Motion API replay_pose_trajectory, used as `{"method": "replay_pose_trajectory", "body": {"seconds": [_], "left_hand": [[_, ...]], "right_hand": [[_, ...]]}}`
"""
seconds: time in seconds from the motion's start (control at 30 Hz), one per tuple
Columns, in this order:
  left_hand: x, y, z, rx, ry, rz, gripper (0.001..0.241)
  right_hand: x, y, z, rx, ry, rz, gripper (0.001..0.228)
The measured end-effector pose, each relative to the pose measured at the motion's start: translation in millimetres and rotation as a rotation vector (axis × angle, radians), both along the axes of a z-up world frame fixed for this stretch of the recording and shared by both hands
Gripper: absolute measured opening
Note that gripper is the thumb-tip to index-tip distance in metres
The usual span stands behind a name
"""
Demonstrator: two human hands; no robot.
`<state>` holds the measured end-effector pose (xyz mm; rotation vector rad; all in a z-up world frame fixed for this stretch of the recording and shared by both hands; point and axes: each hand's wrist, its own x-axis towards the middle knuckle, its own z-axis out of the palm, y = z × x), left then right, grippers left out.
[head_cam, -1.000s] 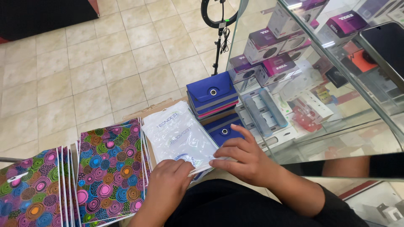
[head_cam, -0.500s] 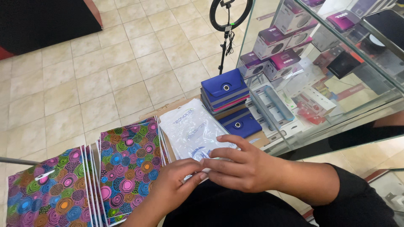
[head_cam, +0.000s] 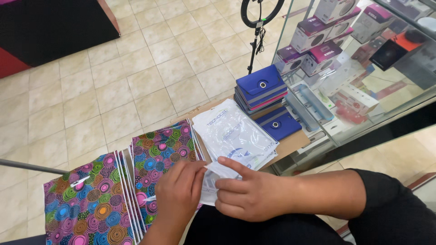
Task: The person places various electronic accessory cases into patterned gift bags by hand.
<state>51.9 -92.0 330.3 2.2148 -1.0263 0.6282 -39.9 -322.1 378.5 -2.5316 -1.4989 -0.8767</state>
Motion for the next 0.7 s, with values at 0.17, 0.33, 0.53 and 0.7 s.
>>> {"method": "replay_pose_trajectory", "body": {"seconds": [0.17, 0.33, 0.53, 0.7], "left_hand": [[-25.6, 31.1, 2.0, -0.179, -0.244, -0.385, 0.013], [-23.2, 68.9, -23.4, 0.040, -0.220, -0.325, 0.034], [-5.6, 158.9, -60.6, 0.360, -0.215, -0.130, 0.024], [-12.7, 201.9, -144.8, 0.228, -0.105, -0.186, 0.012]], "right_hand": [[2.1, 13.2, 5.7, 0.066, 0.008, -0.119, 0.031], [-1.0, 22.6, -0.3, 0.159, 0.064, -0.081, 0.027], [-0.2, 10.1, 1.7, 0.249, 0.073, -0.087, 0.016], [0.2, -25.1, -67.7, 0.504, 0.316, -0.054, 0.029]]}}
